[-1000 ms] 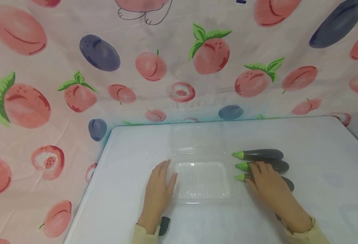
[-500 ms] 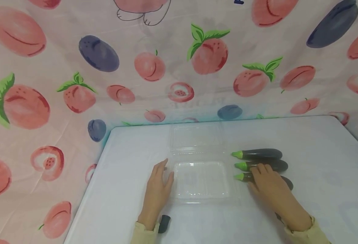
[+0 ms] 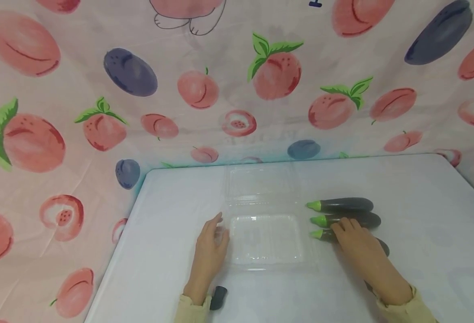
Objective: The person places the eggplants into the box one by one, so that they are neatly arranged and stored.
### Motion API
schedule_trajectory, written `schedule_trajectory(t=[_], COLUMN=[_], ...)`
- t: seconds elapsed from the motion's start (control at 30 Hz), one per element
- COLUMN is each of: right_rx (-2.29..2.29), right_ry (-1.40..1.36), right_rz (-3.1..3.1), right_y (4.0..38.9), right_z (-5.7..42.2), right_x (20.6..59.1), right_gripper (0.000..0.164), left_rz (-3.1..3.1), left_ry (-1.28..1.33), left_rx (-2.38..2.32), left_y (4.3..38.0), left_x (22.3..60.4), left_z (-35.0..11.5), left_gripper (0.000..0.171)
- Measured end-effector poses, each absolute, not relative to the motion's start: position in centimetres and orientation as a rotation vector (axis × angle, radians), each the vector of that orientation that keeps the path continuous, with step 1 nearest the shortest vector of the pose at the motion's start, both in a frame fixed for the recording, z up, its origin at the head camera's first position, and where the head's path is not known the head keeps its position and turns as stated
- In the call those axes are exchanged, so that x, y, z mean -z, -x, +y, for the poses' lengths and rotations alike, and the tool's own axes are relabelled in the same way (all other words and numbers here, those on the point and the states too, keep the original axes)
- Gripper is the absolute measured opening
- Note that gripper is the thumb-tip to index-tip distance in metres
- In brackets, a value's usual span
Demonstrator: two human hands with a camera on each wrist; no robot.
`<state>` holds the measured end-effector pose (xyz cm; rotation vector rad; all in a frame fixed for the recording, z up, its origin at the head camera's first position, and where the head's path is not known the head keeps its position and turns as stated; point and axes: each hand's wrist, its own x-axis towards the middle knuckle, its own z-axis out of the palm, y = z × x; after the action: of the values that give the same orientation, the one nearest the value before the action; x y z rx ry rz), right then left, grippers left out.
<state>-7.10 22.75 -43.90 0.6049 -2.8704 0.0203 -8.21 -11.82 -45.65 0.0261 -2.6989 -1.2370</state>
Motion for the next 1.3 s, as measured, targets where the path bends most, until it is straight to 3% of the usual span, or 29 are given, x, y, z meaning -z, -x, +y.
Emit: schedule_trajectory(t=[1.3], right_rx=[-0.179], right_ry=[-0.578], right_rz=[-2.909], right_y=[7.55], right_z=[23.39], right_x=[43.18], right_gripper=[0.039], left_rz=[-2.684], left_ry=[-0.037], left_rx=[1.336], left_y=[8.28], left_x=[45.88], left_z=[-12.03], left_gripper=[0.047])
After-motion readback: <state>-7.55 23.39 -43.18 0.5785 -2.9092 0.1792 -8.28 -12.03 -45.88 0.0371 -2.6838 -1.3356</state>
